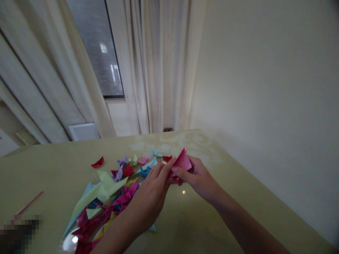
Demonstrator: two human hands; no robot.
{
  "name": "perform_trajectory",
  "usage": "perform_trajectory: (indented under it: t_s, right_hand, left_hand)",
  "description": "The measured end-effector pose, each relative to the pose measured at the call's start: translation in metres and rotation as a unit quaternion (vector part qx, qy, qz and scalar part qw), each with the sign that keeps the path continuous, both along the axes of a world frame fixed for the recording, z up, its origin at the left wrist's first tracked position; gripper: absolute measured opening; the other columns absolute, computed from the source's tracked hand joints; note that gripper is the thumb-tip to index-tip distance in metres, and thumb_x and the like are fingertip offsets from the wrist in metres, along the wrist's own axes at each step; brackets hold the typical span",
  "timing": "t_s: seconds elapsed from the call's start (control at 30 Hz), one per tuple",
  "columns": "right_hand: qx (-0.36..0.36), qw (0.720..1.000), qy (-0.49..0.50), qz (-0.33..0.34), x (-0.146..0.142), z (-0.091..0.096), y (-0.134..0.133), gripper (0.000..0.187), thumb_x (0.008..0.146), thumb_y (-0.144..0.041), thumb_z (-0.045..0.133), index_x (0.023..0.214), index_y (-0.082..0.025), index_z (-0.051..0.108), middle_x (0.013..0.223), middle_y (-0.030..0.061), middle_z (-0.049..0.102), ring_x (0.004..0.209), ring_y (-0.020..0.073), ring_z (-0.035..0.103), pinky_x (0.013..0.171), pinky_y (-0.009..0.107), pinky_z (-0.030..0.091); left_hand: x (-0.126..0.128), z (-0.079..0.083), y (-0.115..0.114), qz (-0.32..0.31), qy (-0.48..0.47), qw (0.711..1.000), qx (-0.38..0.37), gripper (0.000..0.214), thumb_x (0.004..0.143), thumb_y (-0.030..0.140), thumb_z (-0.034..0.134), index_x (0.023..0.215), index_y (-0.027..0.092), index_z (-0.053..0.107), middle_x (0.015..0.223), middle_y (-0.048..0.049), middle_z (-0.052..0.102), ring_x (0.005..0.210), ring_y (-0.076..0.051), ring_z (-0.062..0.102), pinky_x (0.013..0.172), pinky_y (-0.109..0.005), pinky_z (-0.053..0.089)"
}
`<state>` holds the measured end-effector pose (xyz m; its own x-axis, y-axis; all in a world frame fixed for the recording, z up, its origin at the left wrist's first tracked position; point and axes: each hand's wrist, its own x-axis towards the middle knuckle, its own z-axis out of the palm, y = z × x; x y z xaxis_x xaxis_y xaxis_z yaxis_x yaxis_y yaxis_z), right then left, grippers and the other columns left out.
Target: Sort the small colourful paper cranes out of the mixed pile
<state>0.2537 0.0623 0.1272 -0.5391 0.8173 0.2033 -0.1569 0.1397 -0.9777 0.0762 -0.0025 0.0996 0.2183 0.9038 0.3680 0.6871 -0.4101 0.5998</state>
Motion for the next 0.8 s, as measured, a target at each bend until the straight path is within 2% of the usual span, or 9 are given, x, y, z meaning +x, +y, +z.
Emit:
perform_trajectory:
  t_s: [0.1,0.17,0.27,0.33,0.4,0.53,0.63,0.73,0.8]
  right_hand:
    - [0.023,0.999,0.006,0.021,0.001,0.0,0.003,0.034,0.086,-0.048,0.081,0.09,-0.019,0.065,0.084,0.0013,0.07,0.075,0.015,0.068,0.067,0.026,0.055]
    - [0.05,0.998,0.004,-0.029,0.002,-0.001,0.007,0.036,0.083,-0.047,0.084,0.092,-0.02,0.062,0.09,0.0018,0.07,0.079,0.0156,0.067,0.069,0.027,0.055]
    - [0.084,0.989,0.003,-0.122,0.004,-0.003,0.013,0.045,0.081,-0.046,0.086,0.108,-0.023,0.06,0.104,0.0027,0.067,0.081,0.0151,0.066,0.067,0.026,0.055]
    - [0.089,0.986,0.005,-0.138,0.005,-0.004,0.016,0.049,0.082,-0.046,0.085,0.118,-0.025,0.06,0.109,0.0033,0.065,0.083,0.0154,0.066,0.068,0.027,0.056]
    - [0.099,0.986,-0.006,-0.135,0.006,-0.002,0.016,0.041,0.085,-0.046,0.082,0.116,-0.025,0.064,0.107,0.0036,0.065,0.084,0.0163,0.065,0.068,0.026,0.055]
    - [0.166,0.977,-0.047,-0.127,0.015,0.006,0.016,0.022,0.091,-0.043,0.076,0.095,-0.022,0.071,0.099,0.0039,0.065,0.086,0.0177,0.062,0.068,0.027,0.052]
    - [0.225,0.955,-0.094,-0.171,0.027,0.015,0.018,0.019,0.095,-0.041,0.071,0.097,-0.022,0.069,0.09,0.0026,0.065,0.08,0.0171,0.06,0.07,0.028,0.05]
    - [0.28,0.921,-0.169,-0.212,0.037,0.019,0.025,0.019,0.097,-0.041,0.067,0.101,-0.022,0.067,0.09,0.0026,0.067,0.08,0.0175,0.059,0.067,0.027,0.047]
    - [0.291,0.91,-0.228,-0.189,0.037,0.012,0.033,0.019,0.099,-0.04,0.064,0.104,-0.022,0.067,0.089,0.0022,0.068,0.081,0.0174,0.061,0.065,0.026,0.046]
  left_hand:
    - [-0.003,0.0,0.002,-0.014,-0.076,0.997,-0.01,0.045,0.109,0.03,0.034,0.152,0.028,0.046,0.147,-0.01,0.058,0.133,-0.024,0.055,0.115,-0.04,0.046]
    - [-0.006,0.0,0.003,0.005,-0.132,0.991,-0.02,0.04,0.109,0.038,0.038,0.143,0.026,0.055,0.135,-0.0084,0.066,0.122,-0.023,0.06,0.107,-0.037,0.051]
    - [-0.011,-0.001,0.004,0.025,-0.186,0.98,-0.059,0.039,0.107,0.049,0.04,0.129,0.024,0.063,0.109,-0.0051,0.072,0.102,-0.022,0.064,0.092,-0.032,0.055]
    - [-0.013,-0.001,0.003,0.026,-0.2,0.976,-0.085,0.041,0.106,0.054,0.041,0.122,0.024,0.065,0.102,-0.0039,0.071,0.098,-0.021,0.064,0.089,-0.031,0.055]
    - [-0.014,0.002,0.003,0.035,-0.198,0.975,-0.089,0.042,0.105,0.058,0.043,0.119,0.024,0.065,0.104,-0.004,0.07,0.101,-0.021,0.062,0.092,-0.031,0.053]
    - [-0.015,0.01,0.001,0.046,-0.151,0.982,-0.101,0.045,0.105,0.061,0.04,0.102,0.023,0.063,0.087,-0.0006,0.064,0.082,-0.018,0.058,0.079,-0.028,0.05]
    - [-0.01,0.01,-0.001,0.001,-0.068,0.989,-0.129,0.047,0.108,0.057,0.032,0.091,0.022,0.06,0.085,0.0001,0.064,0.081,-0.018,0.058,0.077,-0.028,0.047]
    - [0.007,-0.005,-0.005,-0.079,0.047,0.979,-0.182,0.045,0.109,0.047,0.03,0.09,0.022,0.062,0.091,-0.0016,0.068,0.087,-0.019,0.063,0.081,-0.03,0.047]
    - [0.024,-0.021,-0.009,-0.122,0.115,0.96,-0.223,0.041,0.107,0.042,0.033,0.09,0.021,0.064,0.096,-0.0044,0.071,0.088,-0.021,0.066,0.081,-0.032,0.049]
